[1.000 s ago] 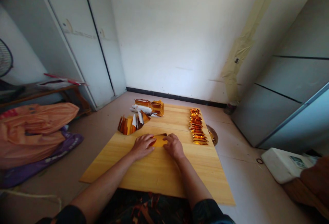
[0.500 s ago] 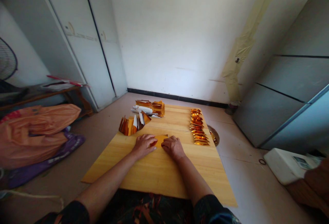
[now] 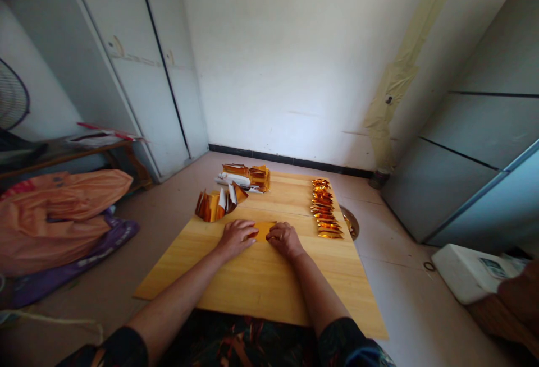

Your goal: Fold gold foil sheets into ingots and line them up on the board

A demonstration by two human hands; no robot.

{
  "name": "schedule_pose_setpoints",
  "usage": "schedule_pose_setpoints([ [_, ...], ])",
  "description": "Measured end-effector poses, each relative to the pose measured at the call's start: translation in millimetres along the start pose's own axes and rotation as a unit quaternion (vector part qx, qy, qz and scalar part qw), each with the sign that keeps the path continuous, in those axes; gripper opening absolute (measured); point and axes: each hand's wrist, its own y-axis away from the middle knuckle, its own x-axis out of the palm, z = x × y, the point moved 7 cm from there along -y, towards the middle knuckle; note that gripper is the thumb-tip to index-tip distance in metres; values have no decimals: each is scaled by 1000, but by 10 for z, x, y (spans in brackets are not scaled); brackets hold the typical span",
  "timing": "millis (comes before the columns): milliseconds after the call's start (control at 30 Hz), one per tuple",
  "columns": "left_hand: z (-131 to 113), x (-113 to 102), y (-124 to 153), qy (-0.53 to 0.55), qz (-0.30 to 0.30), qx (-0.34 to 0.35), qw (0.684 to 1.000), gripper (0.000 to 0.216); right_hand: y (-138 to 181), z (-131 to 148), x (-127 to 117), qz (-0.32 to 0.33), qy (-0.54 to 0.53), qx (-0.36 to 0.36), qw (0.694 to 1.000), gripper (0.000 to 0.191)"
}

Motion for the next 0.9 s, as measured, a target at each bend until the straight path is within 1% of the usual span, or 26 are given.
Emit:
schedule_pose_setpoints([
  [133, -94, -55, 29, -12, -20, 16, 1000, 27, 19, 31, -9, 14, 16, 26, 999, 15],
  [267, -201, -98, 62, -13, -34, 54, 998, 25, 30, 51, -18, 19, 29, 44, 998, 14],
  [400, -255, -107, 69, -4, -33, 82, 996, 15, 10, 29, -23, 13, 9, 57, 998, 14],
  [500, -268, -90, 56, -11, -33, 85, 996, 15, -3, 24, -37, 4, -16, 59, 998, 15],
  [600, -270, -57, 31, -20, -33, 76, 996, 21, 1, 62, -81, -12, -35, 52, 998, 16],
  [667, -261, -45, 6, -17, -37, 64, 997, 24, 11, 103, -103, -12, -36, 47, 998, 17],
  [733, -245, -45, -26, -9, -44, 46, 998, 24, 20, 131, -112, -7, -25, 48, 999, 13],
  [833, -203, -58, -83, 2, -56, 7, 998, 23, 20, 110, -111, -11, -15, 68, 997, 12],
  [900, -172, -69, -123, 8, -64, -21, 998, 21, 14, 41, -114, -28, -23, 106, 994, 15],
])
